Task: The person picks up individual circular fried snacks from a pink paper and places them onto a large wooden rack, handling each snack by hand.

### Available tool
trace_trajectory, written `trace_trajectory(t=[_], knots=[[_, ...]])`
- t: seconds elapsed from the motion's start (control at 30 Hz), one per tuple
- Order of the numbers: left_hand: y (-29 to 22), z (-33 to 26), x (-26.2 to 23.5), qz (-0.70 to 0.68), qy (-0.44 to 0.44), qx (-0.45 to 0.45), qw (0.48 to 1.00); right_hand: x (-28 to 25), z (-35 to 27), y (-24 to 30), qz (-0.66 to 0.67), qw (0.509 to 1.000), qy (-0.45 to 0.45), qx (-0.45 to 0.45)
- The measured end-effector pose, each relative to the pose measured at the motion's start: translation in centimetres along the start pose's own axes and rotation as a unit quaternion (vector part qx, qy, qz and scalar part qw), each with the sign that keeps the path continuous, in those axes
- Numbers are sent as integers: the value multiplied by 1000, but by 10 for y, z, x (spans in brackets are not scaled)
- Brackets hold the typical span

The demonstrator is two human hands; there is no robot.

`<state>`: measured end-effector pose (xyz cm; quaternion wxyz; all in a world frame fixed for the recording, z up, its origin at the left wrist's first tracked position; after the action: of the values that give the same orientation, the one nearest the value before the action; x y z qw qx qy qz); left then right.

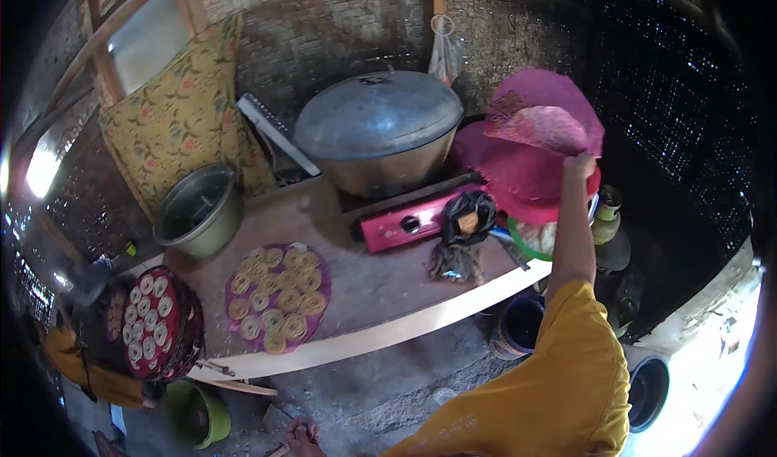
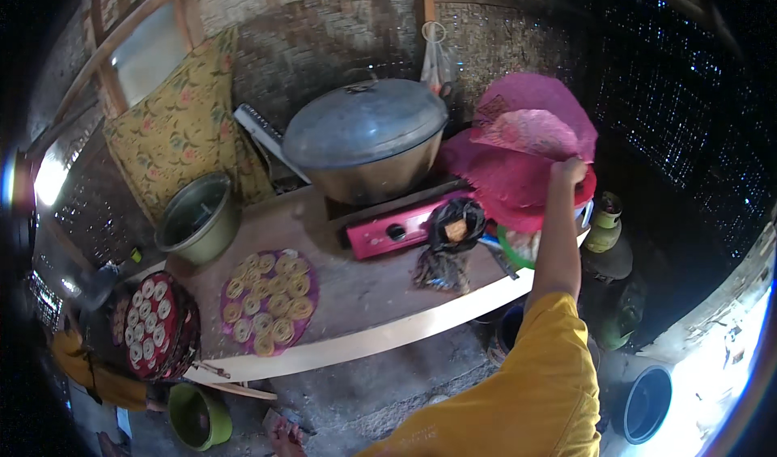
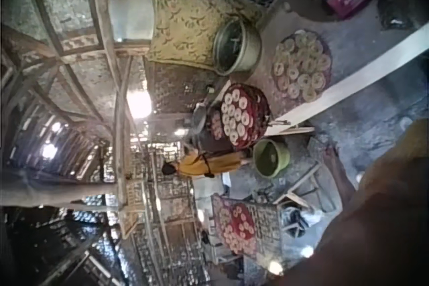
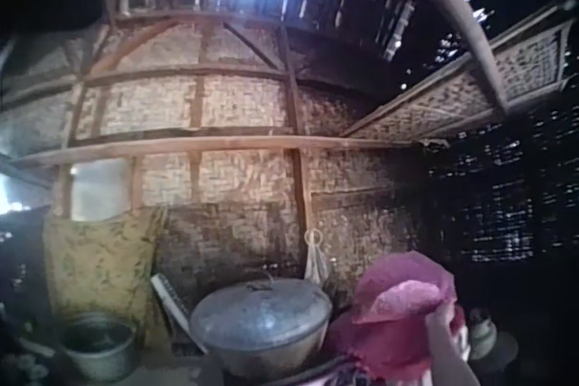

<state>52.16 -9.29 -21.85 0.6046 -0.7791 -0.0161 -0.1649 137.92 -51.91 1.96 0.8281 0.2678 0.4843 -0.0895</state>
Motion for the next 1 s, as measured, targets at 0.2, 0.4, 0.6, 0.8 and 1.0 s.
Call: trace_trajectory(t=[0.2, 0.4, 0.6, 0.8, 1.0], knots=[[-6, -7, 107, 24, 64, -10, 998, 120, 74, 9, 353, 921, 161, -20], [-25, -31, 121, 68, -20, -35, 997, 73, 8, 42, 240, 963, 106, 62], [4, -44, 118, 77, 8, -3, 997, 75, 27, 45, 186, 953, 216, 104], [47, -1, 120, 48, 38, -45, 997, 110, 129, 34, 51, 969, 232, -63], [0, -46, 98, 75, -86, -5, 994, 41, 100, 42, -20, 991, 124, -42]])
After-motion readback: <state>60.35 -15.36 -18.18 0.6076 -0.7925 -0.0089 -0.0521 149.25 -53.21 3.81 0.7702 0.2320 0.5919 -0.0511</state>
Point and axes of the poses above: each hand's wrist, its own z-axis towards the middle knuckle, its own x-axis out of the palm, y = z × x, the point moved 5 cm from there along z, towards the middle knuckle, and after that the axes turned 7 degrees about -z, right-handed, at the moved point
